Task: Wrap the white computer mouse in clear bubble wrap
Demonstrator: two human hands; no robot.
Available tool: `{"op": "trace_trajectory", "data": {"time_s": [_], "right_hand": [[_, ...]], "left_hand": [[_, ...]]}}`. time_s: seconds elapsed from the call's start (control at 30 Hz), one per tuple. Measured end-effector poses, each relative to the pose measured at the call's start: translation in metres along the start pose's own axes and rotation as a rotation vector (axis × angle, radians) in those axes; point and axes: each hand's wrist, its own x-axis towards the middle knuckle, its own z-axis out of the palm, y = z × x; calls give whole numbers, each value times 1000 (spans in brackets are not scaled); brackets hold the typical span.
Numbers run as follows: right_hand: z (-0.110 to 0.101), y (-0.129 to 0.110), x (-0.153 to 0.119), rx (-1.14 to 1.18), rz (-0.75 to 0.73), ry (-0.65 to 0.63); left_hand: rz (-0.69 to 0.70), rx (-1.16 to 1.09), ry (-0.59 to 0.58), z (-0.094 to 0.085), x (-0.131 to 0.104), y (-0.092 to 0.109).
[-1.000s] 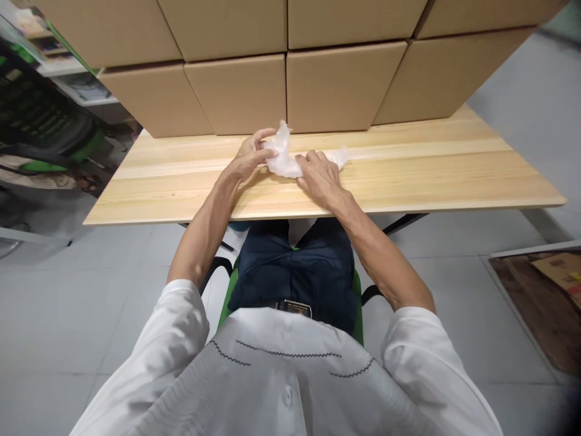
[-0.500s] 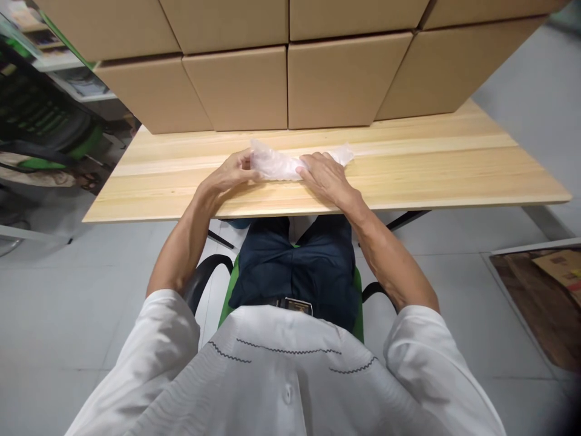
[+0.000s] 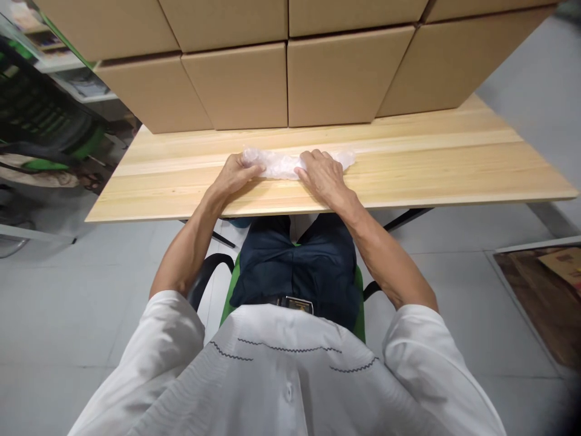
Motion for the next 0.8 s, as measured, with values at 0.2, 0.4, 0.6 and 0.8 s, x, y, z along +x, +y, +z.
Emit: {"op": "trace_trajectory", "data": {"time_s": [0.2,0.4,0.6,0.8], "right_hand": [[-5,-1,-3,-18,-24,-10],[-9,-9,-9,-50,-41,30],[-15,-9,-27,-36,-136,70],[-10,11,-60,-73,-302,70]], "left_hand": [[77,133,-1,-1,-18,2],[193,279,-79,-5,-34,-5],[274,418,-26,-8,-35,-28],[347,569,-203,-21,-41,-30]]}}
